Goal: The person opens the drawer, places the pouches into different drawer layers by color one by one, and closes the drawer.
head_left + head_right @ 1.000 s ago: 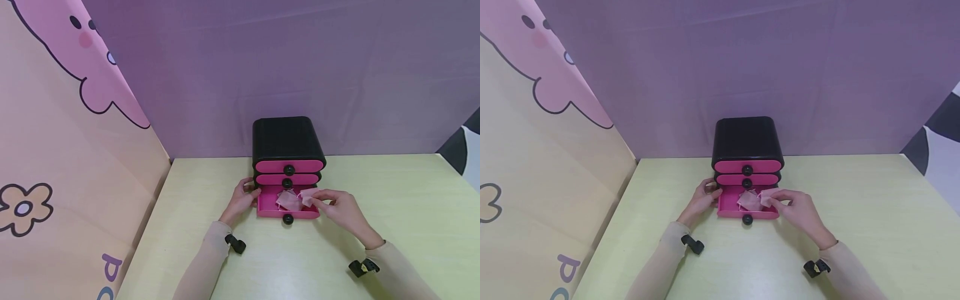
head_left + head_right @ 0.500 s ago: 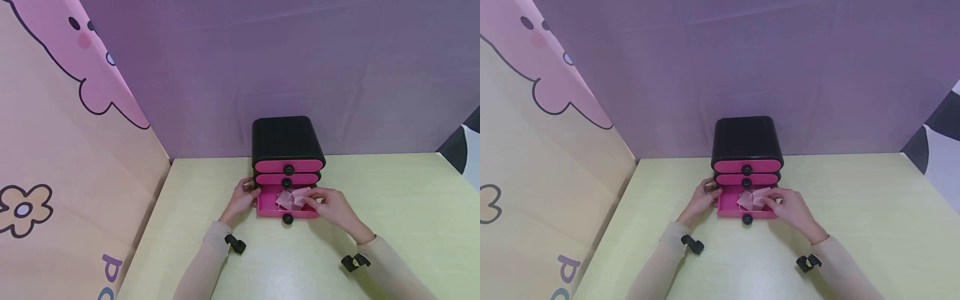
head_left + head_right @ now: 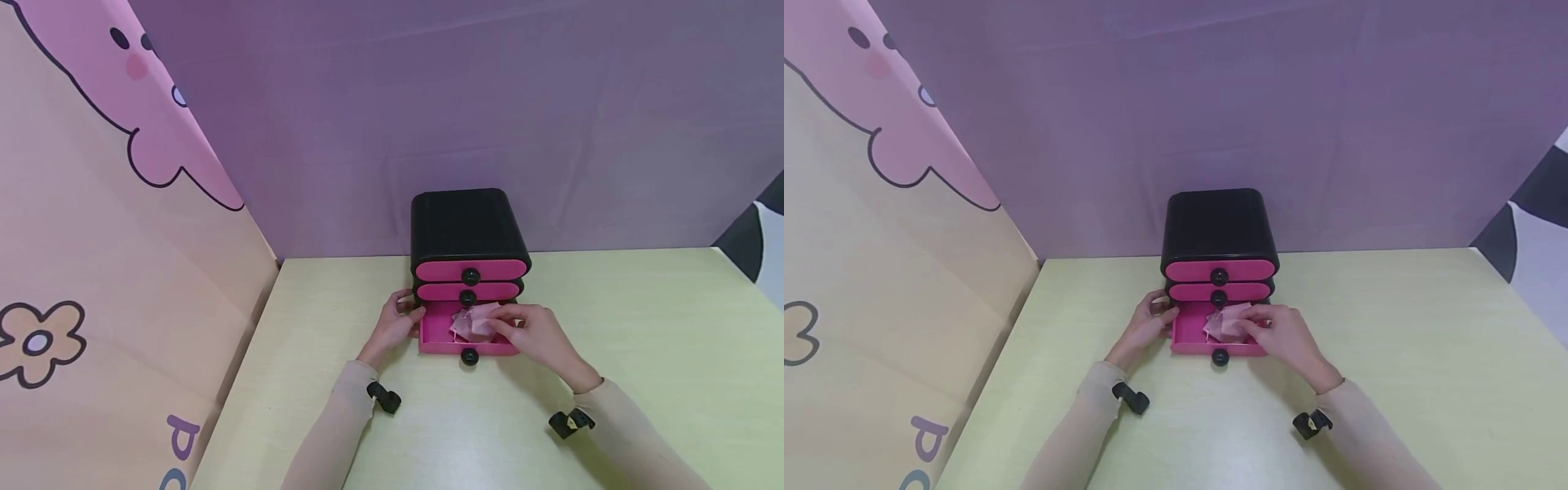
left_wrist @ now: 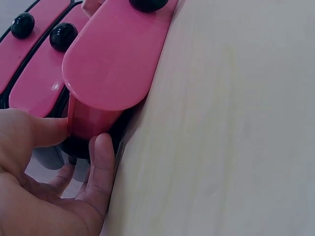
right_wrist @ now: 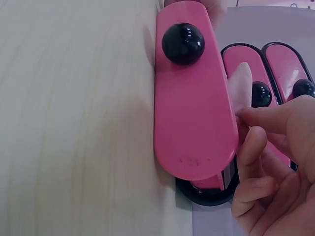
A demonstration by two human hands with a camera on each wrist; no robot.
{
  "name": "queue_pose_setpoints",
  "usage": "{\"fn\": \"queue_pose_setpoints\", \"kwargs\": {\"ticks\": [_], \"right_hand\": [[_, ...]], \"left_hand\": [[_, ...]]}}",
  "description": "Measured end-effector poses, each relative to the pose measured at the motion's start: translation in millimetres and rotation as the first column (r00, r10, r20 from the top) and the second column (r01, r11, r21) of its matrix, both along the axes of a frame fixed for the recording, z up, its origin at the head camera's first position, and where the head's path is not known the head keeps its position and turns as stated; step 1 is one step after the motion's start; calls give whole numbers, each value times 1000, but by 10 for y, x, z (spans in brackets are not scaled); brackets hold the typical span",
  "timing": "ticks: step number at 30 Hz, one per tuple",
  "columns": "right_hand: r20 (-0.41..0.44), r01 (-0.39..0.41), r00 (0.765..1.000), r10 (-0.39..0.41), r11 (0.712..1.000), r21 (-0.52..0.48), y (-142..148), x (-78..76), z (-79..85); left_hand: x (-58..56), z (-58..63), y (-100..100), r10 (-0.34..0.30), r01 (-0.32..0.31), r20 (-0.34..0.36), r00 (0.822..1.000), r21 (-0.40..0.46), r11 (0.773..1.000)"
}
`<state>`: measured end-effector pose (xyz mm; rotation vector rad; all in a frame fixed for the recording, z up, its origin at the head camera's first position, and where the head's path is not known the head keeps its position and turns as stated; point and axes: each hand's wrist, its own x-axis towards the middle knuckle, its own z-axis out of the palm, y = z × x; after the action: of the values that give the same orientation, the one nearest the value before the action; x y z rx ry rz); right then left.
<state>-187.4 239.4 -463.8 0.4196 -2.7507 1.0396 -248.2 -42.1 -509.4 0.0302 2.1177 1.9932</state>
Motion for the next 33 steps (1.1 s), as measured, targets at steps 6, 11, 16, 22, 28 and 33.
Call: {"fn": "queue_pose_setpoints", "kwargs": {"ticks": [6, 11, 16, 22, 28, 33], "right_hand": [[0, 6, 1000, -6, 1000, 0, -13, 0, -4], [-10, 7, 1000, -8, 1000, -22, -16, 44, 13], [-22, 12, 1000, -13, 999, -51, -25, 134, 17], [-36, -14, 999, 12, 997, -70, -81, 273, -23], [-65, -130, 990, 128, 991, -33, -208, 399, -111], [-24, -154, 988, 154, 988, 13, -284, 429, -170]], "left_hand": [[8, 14, -6, 1, -1, 5, 1000, 1, 1000], [6, 15, -14, 9, -9, 5, 1000, -4, 1000], [0, 8, -10, 3, -3, 3, 1000, 3, 1000], [6, 12, -4, 8, -8, -2, 1000, -6, 1000], [14, 16, -5, 12, -12, -11, 1000, -9, 1000], [13, 0, 1, 8, -8, -3, 1000, 5, 1000]]}}
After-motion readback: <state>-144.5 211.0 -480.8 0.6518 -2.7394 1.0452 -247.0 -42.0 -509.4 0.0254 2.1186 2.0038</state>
